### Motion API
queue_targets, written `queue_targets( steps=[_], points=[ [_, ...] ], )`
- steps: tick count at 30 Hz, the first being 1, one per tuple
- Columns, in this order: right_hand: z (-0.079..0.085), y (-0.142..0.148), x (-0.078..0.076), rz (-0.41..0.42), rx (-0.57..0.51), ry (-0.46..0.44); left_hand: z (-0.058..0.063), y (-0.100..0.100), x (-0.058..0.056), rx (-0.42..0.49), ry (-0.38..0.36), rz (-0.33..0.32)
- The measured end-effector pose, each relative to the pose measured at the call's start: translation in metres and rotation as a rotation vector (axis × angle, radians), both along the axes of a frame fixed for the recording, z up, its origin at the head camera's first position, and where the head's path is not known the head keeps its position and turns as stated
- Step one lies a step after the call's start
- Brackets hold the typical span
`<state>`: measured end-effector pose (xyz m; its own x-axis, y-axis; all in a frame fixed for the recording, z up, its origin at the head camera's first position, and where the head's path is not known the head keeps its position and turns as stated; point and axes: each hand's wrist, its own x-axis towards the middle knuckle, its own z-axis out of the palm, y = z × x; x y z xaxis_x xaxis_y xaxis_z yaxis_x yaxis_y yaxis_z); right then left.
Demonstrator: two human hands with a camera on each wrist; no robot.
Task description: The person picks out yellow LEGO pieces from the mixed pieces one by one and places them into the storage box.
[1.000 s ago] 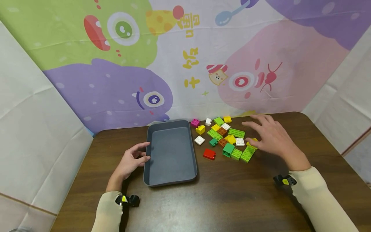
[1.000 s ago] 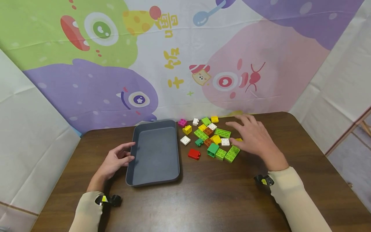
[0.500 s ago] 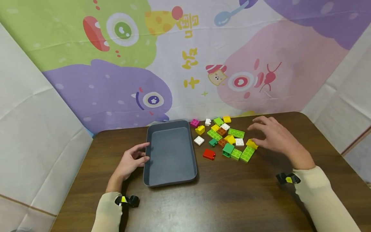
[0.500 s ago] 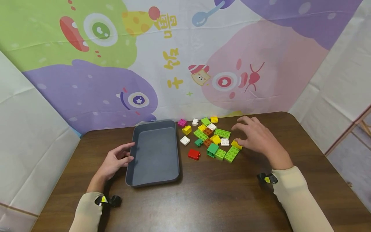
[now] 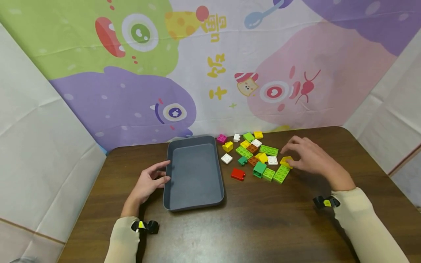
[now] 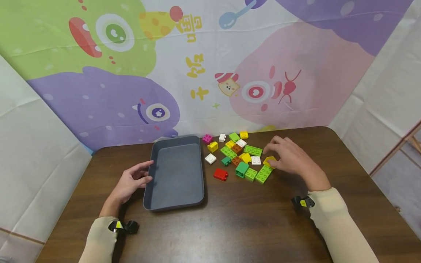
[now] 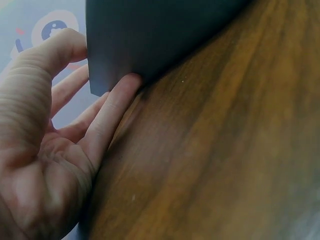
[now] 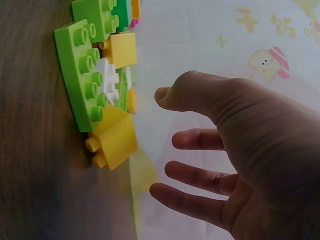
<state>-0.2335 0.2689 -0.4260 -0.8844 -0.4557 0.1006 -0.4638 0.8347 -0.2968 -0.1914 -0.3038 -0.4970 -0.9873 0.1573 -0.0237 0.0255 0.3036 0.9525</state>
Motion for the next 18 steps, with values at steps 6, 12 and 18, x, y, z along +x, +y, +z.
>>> queue_targets(
  steps=[6,12,18],
  points=[
    [-0.007,0.000,-0.004,0.026,0.014,-0.029,0.000,0.000,-0.001,-0.003,0.000,0.003],
    [-0.012,0.000,-0.007,0.025,0.017,-0.073,-0.001,0.000,-0.001,0.001,-0.011,0.002],
    [-0.016,-0.001,-0.008,0.027,0.019,-0.091,-0.001,-0.001,-0.001,0.003,-0.013,0.002]
  ],
)
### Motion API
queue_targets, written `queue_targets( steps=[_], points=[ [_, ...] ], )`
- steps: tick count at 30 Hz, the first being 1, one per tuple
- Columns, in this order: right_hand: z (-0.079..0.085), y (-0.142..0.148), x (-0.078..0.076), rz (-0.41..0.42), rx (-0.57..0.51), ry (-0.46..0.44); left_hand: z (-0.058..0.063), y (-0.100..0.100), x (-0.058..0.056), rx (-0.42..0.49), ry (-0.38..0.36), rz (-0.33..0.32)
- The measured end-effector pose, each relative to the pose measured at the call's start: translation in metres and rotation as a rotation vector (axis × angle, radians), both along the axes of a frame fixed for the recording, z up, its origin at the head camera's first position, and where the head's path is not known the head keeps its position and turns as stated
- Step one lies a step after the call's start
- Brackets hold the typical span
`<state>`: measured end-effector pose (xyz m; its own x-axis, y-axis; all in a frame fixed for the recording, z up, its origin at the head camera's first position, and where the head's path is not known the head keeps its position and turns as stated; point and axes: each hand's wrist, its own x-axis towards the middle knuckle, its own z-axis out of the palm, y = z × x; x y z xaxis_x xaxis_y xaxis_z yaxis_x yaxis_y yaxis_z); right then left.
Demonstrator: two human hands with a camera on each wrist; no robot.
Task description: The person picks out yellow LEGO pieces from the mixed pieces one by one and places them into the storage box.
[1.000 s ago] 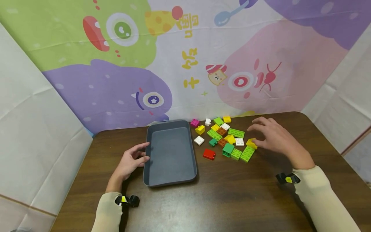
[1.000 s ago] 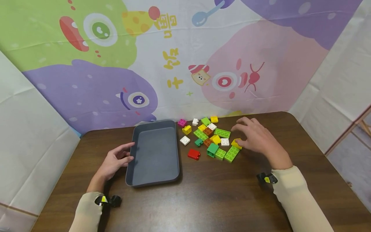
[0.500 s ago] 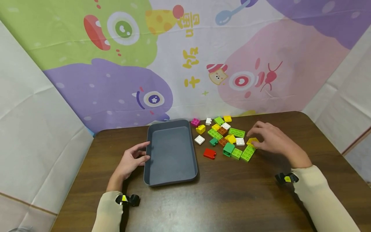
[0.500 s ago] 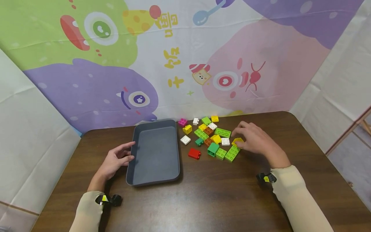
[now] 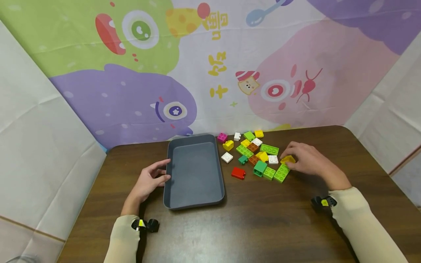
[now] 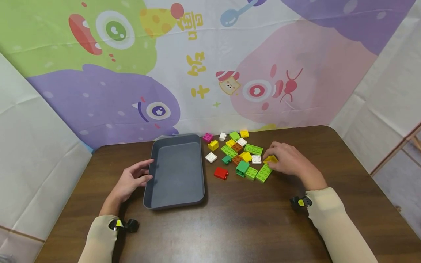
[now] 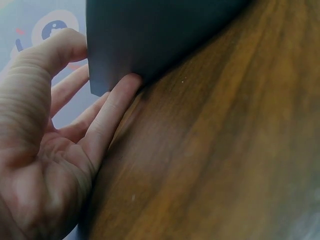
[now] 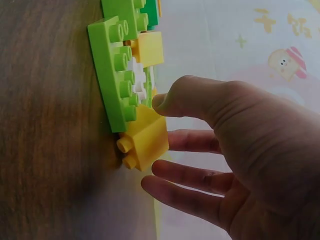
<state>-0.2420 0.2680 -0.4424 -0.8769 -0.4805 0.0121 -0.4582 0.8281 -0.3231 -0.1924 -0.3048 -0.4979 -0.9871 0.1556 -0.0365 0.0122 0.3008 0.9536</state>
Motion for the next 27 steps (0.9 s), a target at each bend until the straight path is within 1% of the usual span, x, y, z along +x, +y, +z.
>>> queue_targets(
  steps=[5,18,27],
  points=[
    [-0.003,0.001,-0.001,0.002,-0.010,0.006,0.001,0.000,-0.001,-0.004,-0.002,-0.002],
    [-0.013,0.001,-0.004,-0.062,-0.008,0.000,0.001,0.001,-0.001,0.000,0.000,0.004],
    [-0.018,0.002,-0.006,-0.067,-0.021,0.022,-0.001,0.001,0.000,-0.002,0.004,0.007]
  ],
)
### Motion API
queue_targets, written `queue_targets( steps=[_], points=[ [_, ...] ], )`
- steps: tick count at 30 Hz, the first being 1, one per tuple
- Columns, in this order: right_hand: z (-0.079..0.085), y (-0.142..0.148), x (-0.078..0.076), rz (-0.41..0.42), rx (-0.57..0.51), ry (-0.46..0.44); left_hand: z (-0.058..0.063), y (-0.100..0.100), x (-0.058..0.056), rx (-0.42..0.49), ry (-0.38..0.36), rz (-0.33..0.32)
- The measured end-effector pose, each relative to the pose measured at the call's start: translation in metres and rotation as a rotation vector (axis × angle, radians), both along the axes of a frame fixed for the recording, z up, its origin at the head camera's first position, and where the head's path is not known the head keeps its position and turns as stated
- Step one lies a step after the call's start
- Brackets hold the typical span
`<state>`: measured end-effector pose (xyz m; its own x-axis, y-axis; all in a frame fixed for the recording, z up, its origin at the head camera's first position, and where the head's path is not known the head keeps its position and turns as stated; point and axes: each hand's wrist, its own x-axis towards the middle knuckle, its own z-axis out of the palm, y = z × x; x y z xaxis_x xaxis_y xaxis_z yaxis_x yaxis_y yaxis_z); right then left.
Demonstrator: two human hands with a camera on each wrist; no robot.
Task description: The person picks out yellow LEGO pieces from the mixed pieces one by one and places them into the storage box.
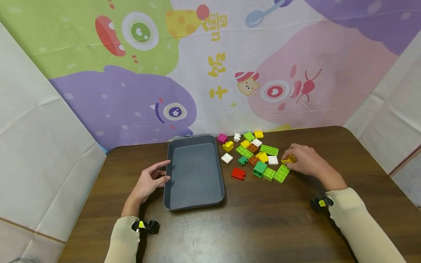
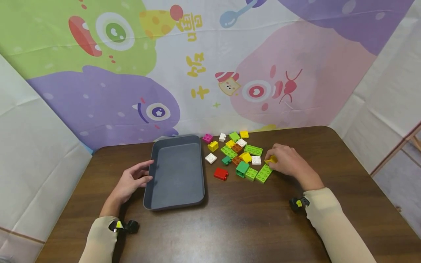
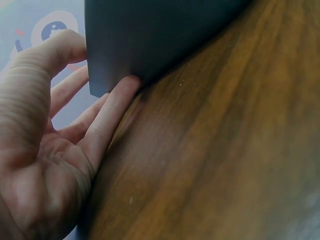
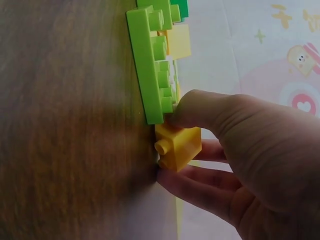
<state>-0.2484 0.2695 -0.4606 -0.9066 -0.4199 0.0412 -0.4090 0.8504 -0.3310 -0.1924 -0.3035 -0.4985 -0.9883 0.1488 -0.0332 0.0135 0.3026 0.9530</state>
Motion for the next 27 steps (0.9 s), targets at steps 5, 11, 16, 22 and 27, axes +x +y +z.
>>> queue_targets(
  steps=[5,11,16,22,27],
  points=[
    [-0.0034,-0.0006,-0.0014,0.003,-0.002,0.015,0.0000,-0.0003,0.0007,-0.001,0.002,-0.001],
    [-0.0031,-0.0005,-0.0008,-0.001,-0.007,0.015,-0.0004,-0.0001,0.0003,-0.001,0.006,0.000],
    [-0.0021,-0.0007,0.0004,-0.004,-0.008,0.013,0.0000,0.0002,0.0002,-0.004,0.005,0.001],
    [0.0002,-0.0015,-0.0014,0.004,-0.010,0.016,-0.0002,0.0001,-0.0003,0.000,0.007,0.002],
    [-0.0002,-0.0010,-0.0016,0.010,-0.006,0.010,-0.0011,-0.0006,-0.0008,0.002,0.004,-0.003]
  ],
)
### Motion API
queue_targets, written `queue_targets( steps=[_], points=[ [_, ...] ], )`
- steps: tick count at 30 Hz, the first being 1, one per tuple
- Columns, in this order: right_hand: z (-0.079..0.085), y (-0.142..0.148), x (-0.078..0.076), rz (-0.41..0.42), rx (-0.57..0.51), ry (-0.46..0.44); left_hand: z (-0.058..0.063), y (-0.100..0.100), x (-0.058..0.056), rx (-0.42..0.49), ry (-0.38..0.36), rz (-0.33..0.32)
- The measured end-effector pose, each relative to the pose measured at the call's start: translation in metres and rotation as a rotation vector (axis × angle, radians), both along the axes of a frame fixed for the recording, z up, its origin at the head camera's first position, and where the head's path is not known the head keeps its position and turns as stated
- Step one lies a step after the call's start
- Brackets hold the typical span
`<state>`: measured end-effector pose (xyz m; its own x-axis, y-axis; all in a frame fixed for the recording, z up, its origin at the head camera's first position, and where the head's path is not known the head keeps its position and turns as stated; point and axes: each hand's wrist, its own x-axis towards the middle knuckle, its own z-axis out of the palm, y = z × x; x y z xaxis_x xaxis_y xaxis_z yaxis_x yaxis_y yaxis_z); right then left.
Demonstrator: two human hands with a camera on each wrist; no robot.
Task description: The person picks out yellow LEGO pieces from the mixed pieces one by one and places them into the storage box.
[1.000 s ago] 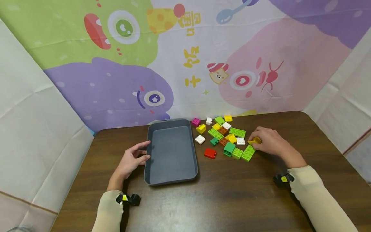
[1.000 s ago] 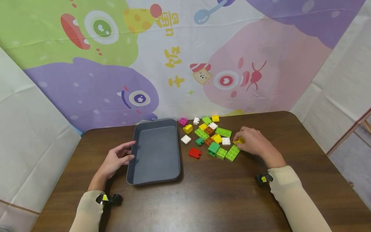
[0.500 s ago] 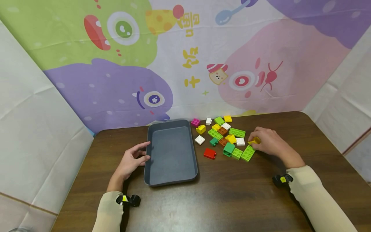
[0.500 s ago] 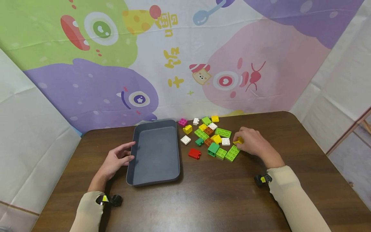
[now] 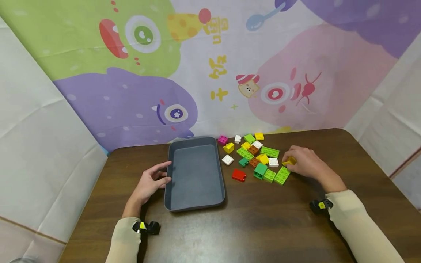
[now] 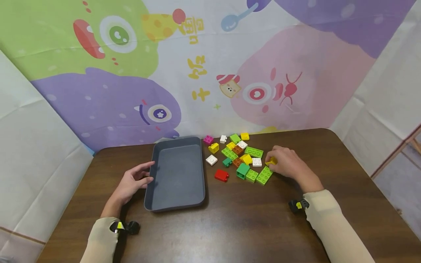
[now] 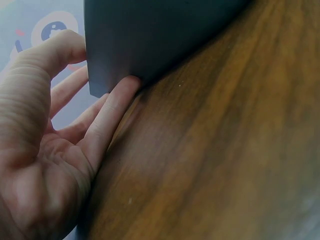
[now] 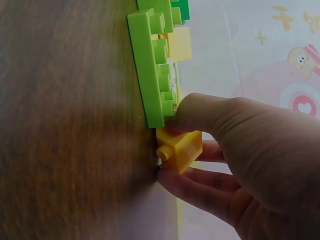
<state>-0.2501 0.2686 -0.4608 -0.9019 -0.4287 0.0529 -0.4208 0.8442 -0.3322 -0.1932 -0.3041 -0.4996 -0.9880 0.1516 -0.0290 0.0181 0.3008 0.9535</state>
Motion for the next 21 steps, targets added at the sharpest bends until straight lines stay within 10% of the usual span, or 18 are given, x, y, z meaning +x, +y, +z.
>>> queue_targets(
  steps=[21],
  points=[
    [-0.0025,-0.0051,-0.0032,0.006,-0.013,0.002,0.0003,0.0016,0.0008,-0.009,-0.004,0.015]
  ],
)
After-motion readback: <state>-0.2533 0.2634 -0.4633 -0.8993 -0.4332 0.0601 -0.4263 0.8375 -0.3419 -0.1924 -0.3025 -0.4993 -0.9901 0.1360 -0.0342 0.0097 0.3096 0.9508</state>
